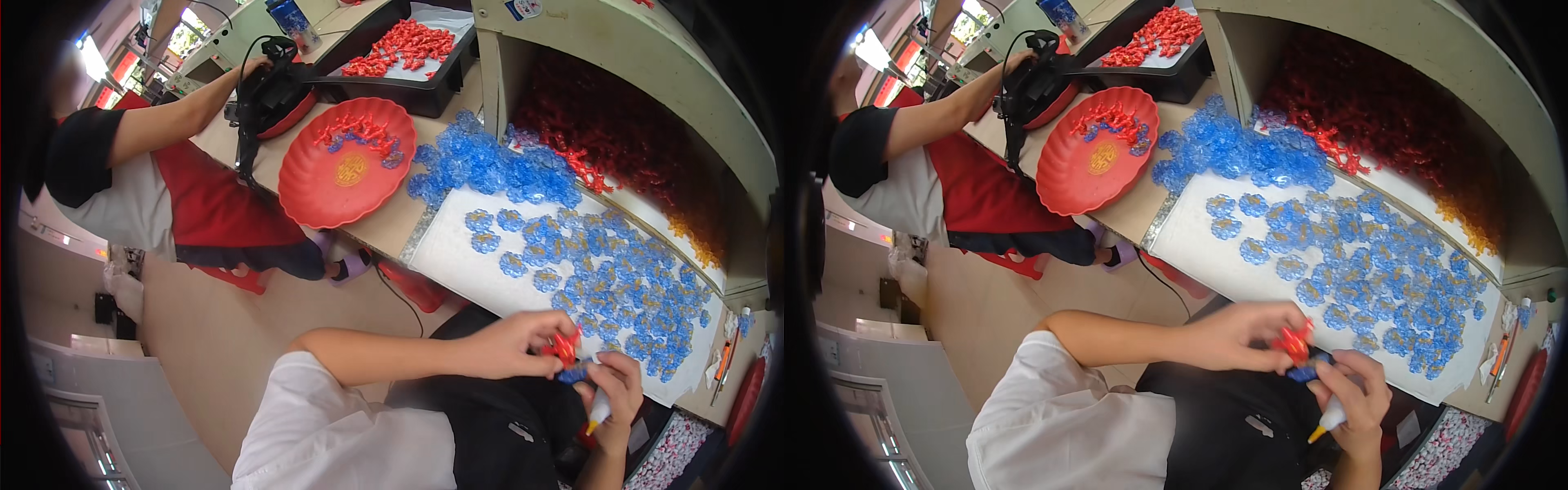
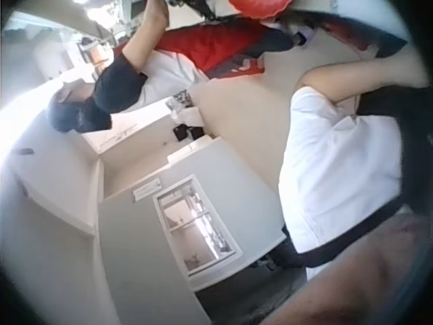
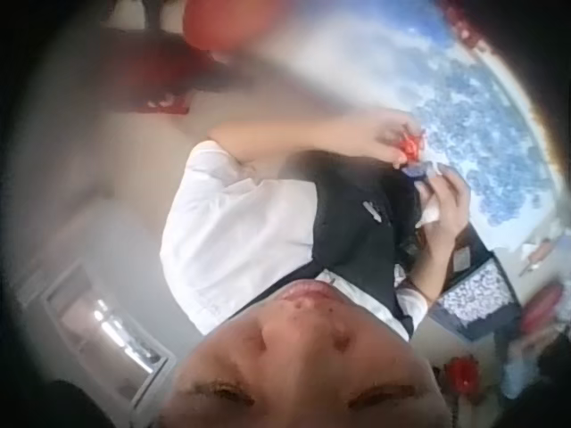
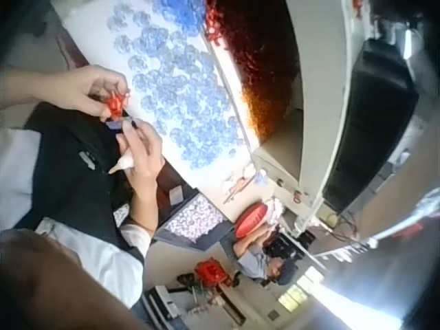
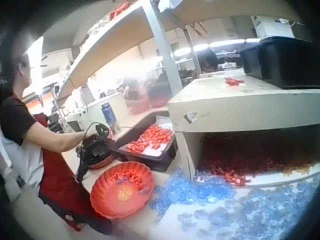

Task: Apply adhesive to small red toy components and attach them to blue floral-shaped bases.

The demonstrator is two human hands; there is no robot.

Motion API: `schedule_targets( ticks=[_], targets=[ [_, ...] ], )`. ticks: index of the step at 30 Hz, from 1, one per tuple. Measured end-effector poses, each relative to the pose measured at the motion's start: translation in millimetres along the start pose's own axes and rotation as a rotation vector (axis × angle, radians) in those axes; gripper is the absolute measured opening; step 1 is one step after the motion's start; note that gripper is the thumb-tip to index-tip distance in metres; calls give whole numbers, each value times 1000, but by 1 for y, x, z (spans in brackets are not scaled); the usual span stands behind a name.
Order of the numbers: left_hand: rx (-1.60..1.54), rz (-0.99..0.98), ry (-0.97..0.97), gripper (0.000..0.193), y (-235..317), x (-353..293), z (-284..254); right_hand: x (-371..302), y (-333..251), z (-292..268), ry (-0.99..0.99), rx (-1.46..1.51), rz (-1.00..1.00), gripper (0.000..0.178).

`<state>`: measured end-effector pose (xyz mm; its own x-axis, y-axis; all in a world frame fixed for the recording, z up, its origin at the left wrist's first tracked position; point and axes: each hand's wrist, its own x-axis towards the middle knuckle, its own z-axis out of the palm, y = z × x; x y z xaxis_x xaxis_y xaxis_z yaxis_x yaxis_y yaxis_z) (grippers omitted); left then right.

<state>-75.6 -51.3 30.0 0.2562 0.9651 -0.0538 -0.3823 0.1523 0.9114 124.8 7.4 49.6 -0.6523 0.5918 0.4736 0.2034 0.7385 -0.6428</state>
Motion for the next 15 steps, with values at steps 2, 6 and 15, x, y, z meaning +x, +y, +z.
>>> schedule_targets(
  ticks=[2,6,15],
  targets=[
    [412,179,230,26,27,-25,-26,-4,5,-2,106,0,-55,27],
    [1218,463,858,26,97,-52,-114,-7,15,-20,188,-113,-33,29],
    [1659,-134,698,29,103,-76,-209,-35,27,-28,168,-89,125,28]
  ],
)
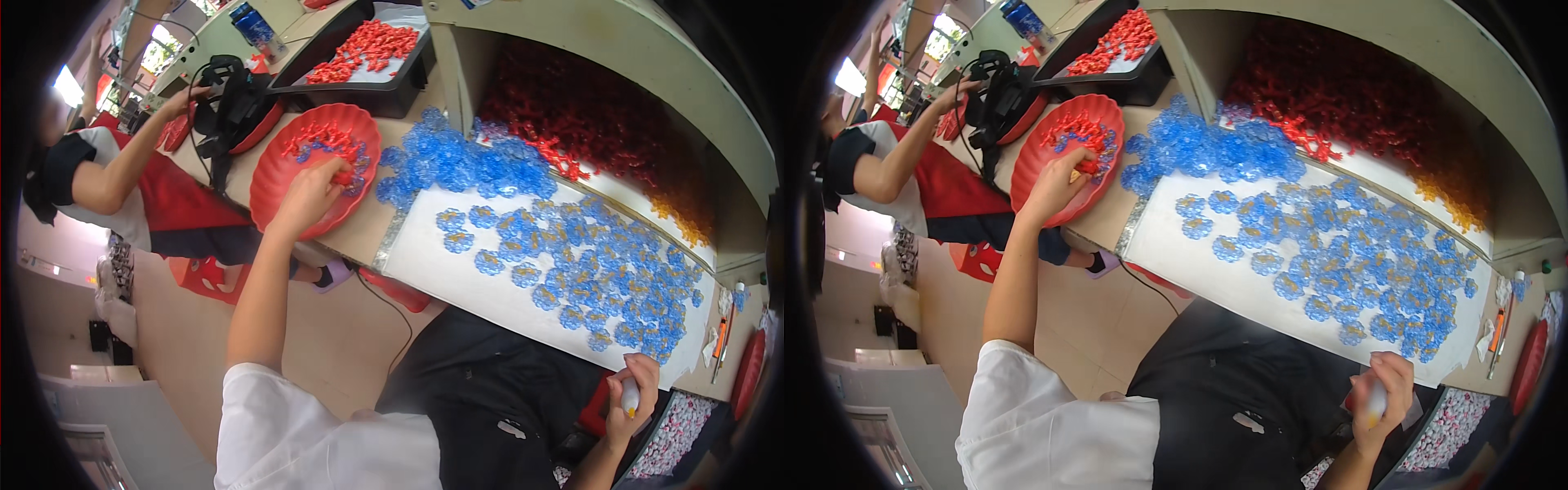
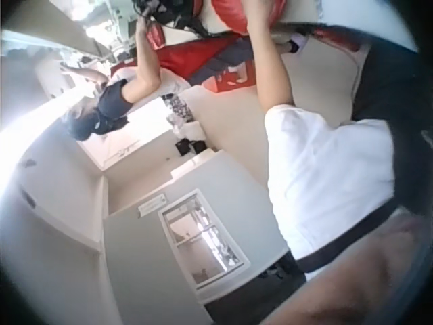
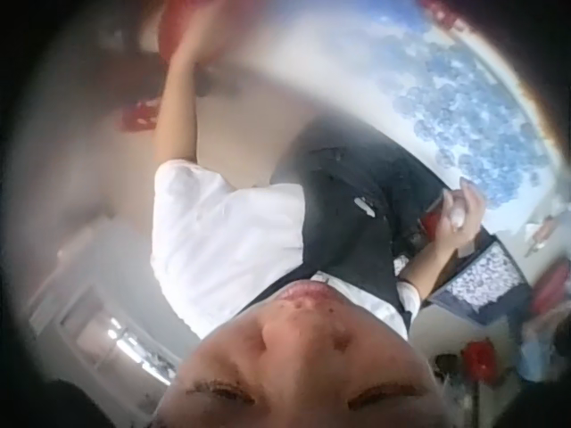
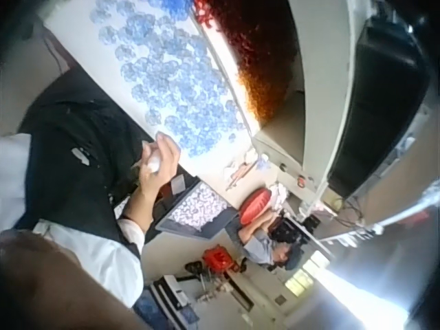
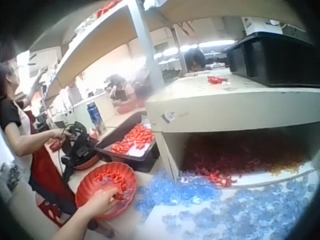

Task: Apply adhesive to small red toy components and attach them to blue floral-shaped bases.

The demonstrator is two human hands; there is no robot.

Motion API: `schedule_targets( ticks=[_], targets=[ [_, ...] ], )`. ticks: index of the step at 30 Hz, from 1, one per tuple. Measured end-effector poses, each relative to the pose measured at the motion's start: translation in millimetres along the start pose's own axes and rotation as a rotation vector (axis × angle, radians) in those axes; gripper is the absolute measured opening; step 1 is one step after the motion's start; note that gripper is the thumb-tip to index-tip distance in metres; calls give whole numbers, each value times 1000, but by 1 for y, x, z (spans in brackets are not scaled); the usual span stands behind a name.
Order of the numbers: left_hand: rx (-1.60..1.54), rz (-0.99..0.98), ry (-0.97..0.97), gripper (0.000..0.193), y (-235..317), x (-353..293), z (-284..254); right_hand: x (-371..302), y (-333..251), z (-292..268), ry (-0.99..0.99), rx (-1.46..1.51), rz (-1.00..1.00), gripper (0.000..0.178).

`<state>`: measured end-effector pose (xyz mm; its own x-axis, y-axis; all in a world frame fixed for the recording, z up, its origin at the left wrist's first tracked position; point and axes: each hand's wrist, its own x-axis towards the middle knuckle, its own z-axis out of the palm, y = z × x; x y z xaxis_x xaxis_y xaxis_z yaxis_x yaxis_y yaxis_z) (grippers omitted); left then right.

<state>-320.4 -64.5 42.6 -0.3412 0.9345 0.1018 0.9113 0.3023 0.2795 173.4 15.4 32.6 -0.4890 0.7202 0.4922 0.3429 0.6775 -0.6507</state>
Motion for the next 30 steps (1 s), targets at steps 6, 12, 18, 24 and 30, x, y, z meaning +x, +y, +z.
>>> schedule_targets(
  ticks=[6,12,18,24,30],
  targets=[
    [-26,68,108,33,-1,4,7,-9,5,-1,28,89,96,29],
    [71,298,298,33,75,17,-15,-15,12,-11,46,27,137,35],
    [-83,844,220,34,203,82,50,-26,9,-9,102,132,273,39],
    [98,915,262,27,230,138,115,-54,12,-23,97,132,362,50],
    [-298,639,220,18,243,137,113,-61,25,-17,219,401,368,59]
  ],
)
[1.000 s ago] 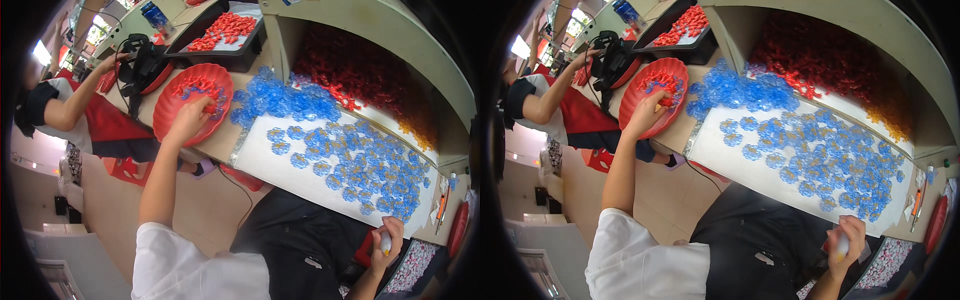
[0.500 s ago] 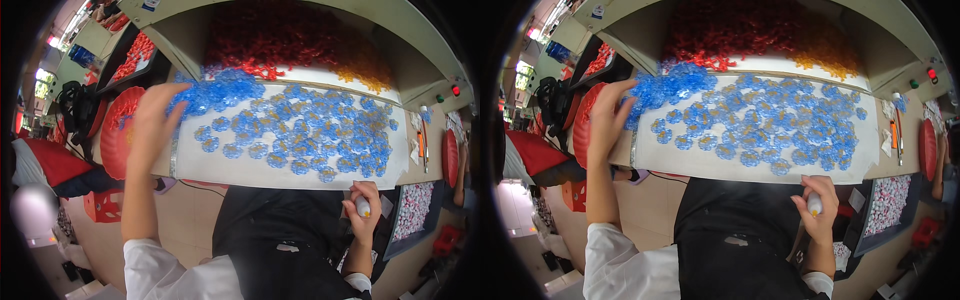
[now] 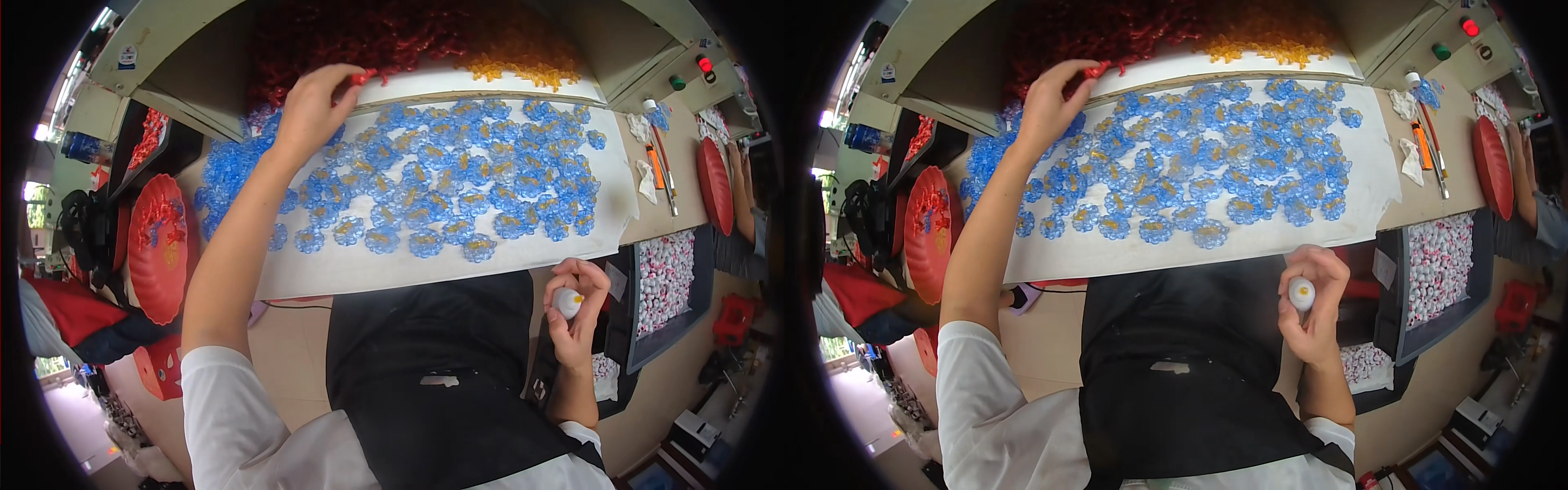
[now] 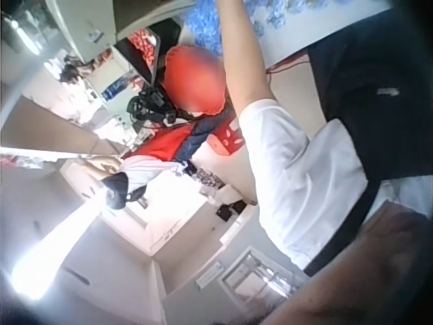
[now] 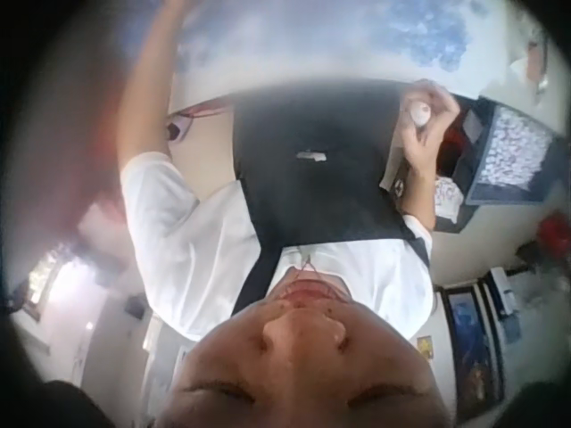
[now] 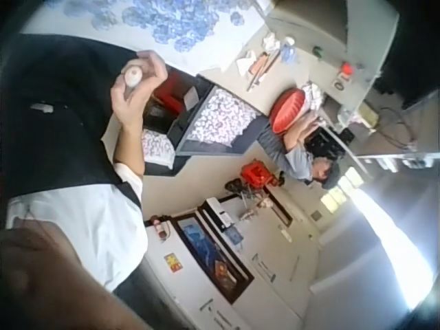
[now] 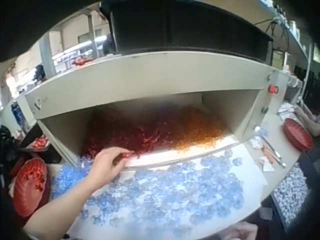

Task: Apply adhesive to small red toy components and attach them to blue floral-shaped bases.

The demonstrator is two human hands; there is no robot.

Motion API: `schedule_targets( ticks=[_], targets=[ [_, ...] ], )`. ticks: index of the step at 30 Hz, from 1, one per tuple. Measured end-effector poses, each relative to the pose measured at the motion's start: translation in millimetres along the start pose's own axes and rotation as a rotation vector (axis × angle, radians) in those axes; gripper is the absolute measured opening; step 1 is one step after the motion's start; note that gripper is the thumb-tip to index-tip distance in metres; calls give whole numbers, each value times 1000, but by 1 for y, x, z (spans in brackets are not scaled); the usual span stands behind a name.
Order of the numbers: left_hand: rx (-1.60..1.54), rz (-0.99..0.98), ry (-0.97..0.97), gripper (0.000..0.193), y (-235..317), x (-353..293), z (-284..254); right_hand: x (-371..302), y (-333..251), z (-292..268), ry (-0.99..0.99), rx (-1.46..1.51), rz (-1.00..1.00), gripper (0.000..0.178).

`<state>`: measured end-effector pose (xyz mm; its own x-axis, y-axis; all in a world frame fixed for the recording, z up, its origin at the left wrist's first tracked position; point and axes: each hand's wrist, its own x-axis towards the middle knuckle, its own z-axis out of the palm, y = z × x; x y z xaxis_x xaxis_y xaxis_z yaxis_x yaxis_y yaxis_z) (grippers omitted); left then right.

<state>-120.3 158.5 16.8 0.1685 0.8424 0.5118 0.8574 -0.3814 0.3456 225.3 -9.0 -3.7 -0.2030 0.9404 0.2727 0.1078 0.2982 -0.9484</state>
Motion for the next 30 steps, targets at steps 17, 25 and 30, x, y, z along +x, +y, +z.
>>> schedule_targets(
  ticks=[17,25,30],
  targets=[
    [-1581,-785,-272,26,144,-104,-14,7,-17,13,16,80,-121,44],
    [-1645,-759,-332,23,157,-129,-6,9,-30,15,317,197,-192,45],
    [-1562,-722,-337,22,159,-134,-7,9,-38,18,205,97,-352,48]
  ],
)
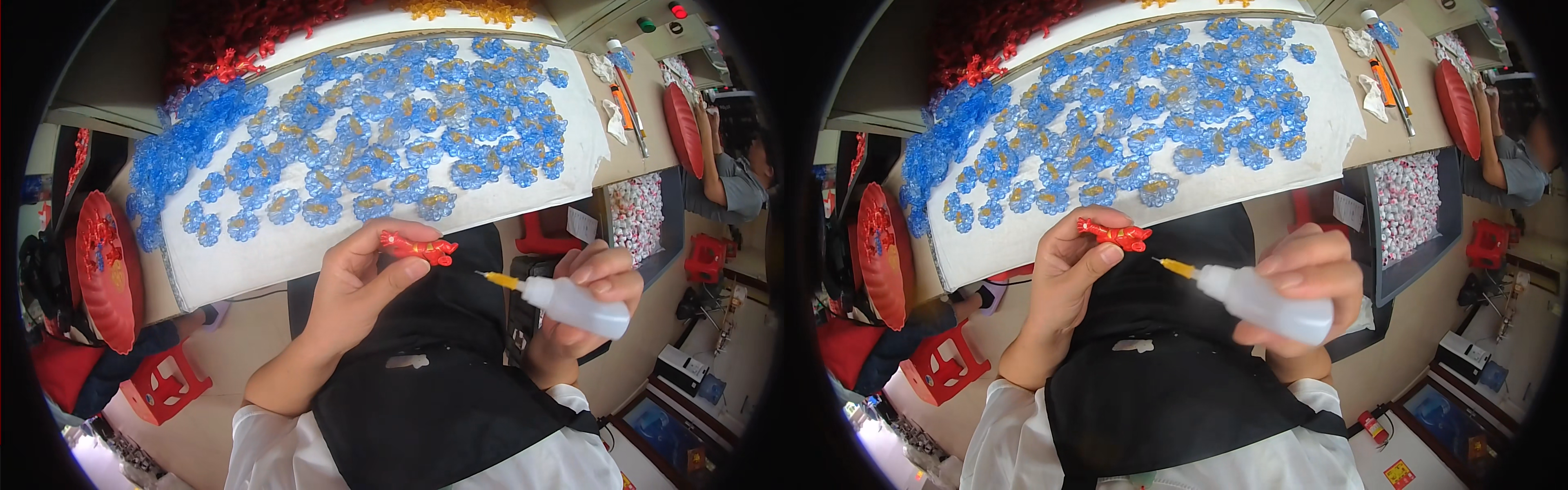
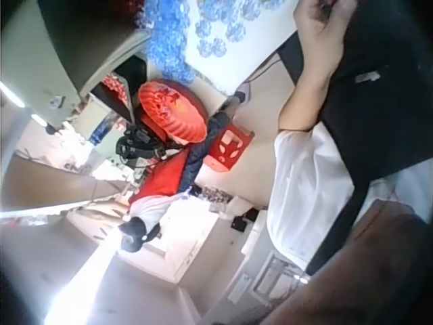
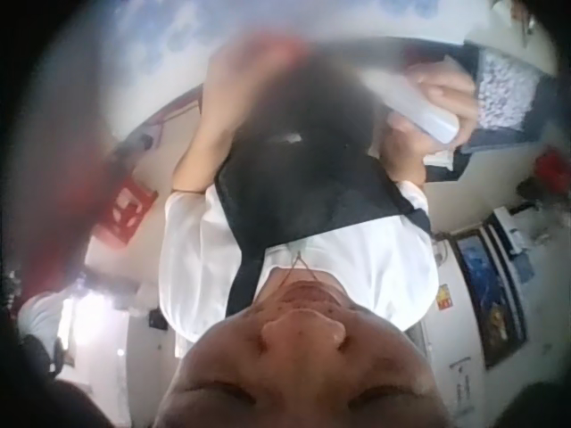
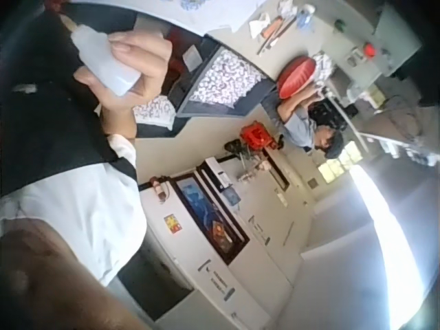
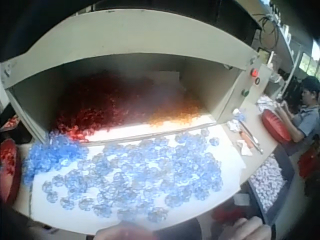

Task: Apply adhesive to small red toy components and attach them to blue floral-shaped bases.

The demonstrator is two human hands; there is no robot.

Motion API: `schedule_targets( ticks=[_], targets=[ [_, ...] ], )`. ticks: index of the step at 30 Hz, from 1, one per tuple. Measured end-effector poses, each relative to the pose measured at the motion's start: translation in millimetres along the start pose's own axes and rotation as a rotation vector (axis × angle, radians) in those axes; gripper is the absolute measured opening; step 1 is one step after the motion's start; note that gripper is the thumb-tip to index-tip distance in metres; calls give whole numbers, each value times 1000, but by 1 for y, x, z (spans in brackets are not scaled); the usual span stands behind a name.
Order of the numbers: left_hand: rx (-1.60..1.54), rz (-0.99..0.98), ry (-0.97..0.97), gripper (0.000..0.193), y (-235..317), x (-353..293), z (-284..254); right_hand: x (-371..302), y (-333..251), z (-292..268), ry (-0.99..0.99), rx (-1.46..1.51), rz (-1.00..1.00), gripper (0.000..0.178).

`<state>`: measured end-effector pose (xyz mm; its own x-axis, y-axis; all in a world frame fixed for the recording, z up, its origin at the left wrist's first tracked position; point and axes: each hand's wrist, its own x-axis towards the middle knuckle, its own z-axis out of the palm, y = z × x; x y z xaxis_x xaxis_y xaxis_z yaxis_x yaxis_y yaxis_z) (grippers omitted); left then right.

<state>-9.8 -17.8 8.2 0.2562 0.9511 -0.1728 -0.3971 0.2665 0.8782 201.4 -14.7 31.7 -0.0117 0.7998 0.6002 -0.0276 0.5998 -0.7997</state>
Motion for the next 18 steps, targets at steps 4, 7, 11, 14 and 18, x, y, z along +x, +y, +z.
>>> schedule_targets(
  ticks=[4,7,11,14,18],
  targets=[
    [89,17,11,21,0,-1,2,0,-4,2,-139,-125,-65,50],
    [99,23,17,21,-1,-1,3,-1,-5,2,-193,-165,-63,52],
    [86,32,14,21,-2,0,2,-2,-6,2,-216,-175,-47,52],
    [80,38,15,21,-3,0,3,-1,-5,2,-229,-180,-52,53],
    [88,34,0,21,-3,1,3,-1,-3,3,-239,-195,-66,53]
  ],
)
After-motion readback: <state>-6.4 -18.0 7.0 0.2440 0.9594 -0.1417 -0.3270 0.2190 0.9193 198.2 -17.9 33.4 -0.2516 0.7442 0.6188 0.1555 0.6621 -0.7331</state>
